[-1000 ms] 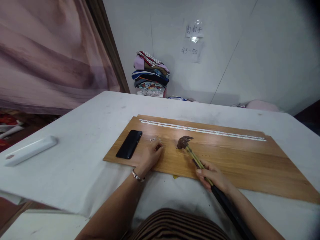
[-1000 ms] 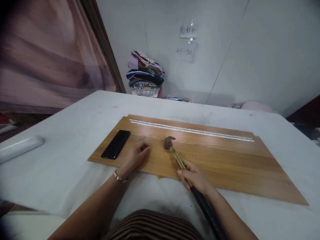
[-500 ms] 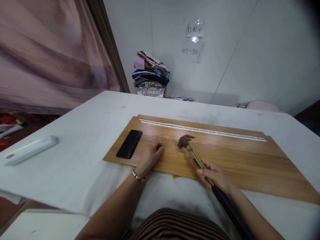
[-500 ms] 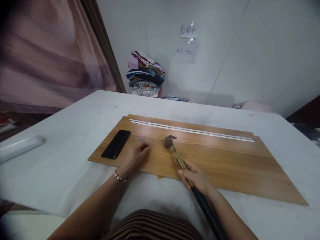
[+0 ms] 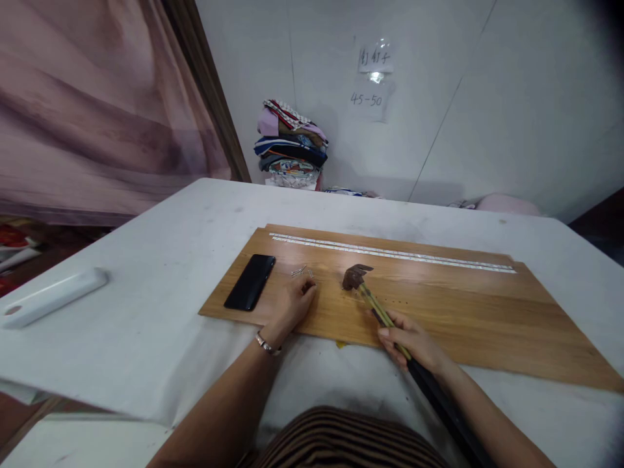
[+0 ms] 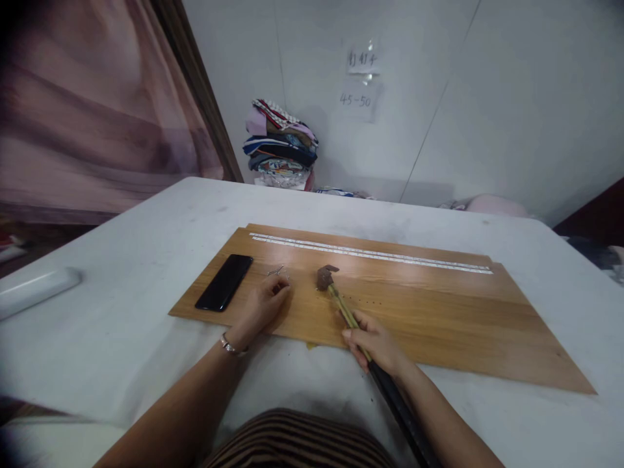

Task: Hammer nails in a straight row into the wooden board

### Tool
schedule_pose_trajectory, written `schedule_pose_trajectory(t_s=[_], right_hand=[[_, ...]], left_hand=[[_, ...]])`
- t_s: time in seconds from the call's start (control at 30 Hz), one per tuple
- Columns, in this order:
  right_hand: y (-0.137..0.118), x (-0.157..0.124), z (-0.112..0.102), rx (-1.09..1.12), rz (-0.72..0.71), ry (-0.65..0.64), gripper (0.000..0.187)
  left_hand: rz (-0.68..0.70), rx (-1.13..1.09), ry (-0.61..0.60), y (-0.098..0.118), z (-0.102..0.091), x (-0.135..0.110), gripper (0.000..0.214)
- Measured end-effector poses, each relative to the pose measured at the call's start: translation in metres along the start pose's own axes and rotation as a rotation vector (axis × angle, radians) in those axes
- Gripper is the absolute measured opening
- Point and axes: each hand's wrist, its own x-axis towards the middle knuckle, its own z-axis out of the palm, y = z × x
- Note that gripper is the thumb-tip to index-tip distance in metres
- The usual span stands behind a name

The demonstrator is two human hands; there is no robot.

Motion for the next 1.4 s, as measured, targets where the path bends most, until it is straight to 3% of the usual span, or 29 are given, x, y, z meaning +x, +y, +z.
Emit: schedule_pose_trajectory(t_s=[0.33, 0.7, 0.83, 0.97, 1.13, 1.3, 1.4], right_hand=[[-0.0002, -0.0024, -0.0024, -0.012, -0.003, -0.010, 0.048], [-0.0011, 0.0002, 0.0008, 0.009, 0.002, 0.004, 0.054], [0.0000, -0.0025, -0.0009, 0.010, -0.017, -0.003, 0.052], [0.0026, -0.0041, -0.0032, 0.013, -0.025, -0.012, 0.050], [0.0055, -0.0006, -0.0042, -0.021, -0.008, -0.007, 0.050], [0.0053, 0.0007, -0.0046, -0.027, -0.011, -0.002, 0.053], [0.0019, -0.0030, -0.0045, -0.030, -0.018, -0.003, 0.051]], left_hand=[[0.009, 0.001, 0.001, -0.0025, 0.0007, -0.0006, 0.009], [0.016, 0.061, 0.008, -0.0020, 0.0011, -0.0004, 0.009], [0.041, 0.175, 0.061, -0.0004, 0.0022, -0.0024, 0.016], [-0.035, 0.307, 0.127, 0.0007, 0.0034, -0.0031, 0.021], [-0.067, 0.303, 0.175, -0.0034, 0.0053, -0.0005, 0.024], [-0.025, 0.280, 0.179, -0.0027, 0.0030, -0.0027, 0.020], [0.094, 0.349, 0.102, 0.0034, 0.0026, -0.0094, 0.017]])
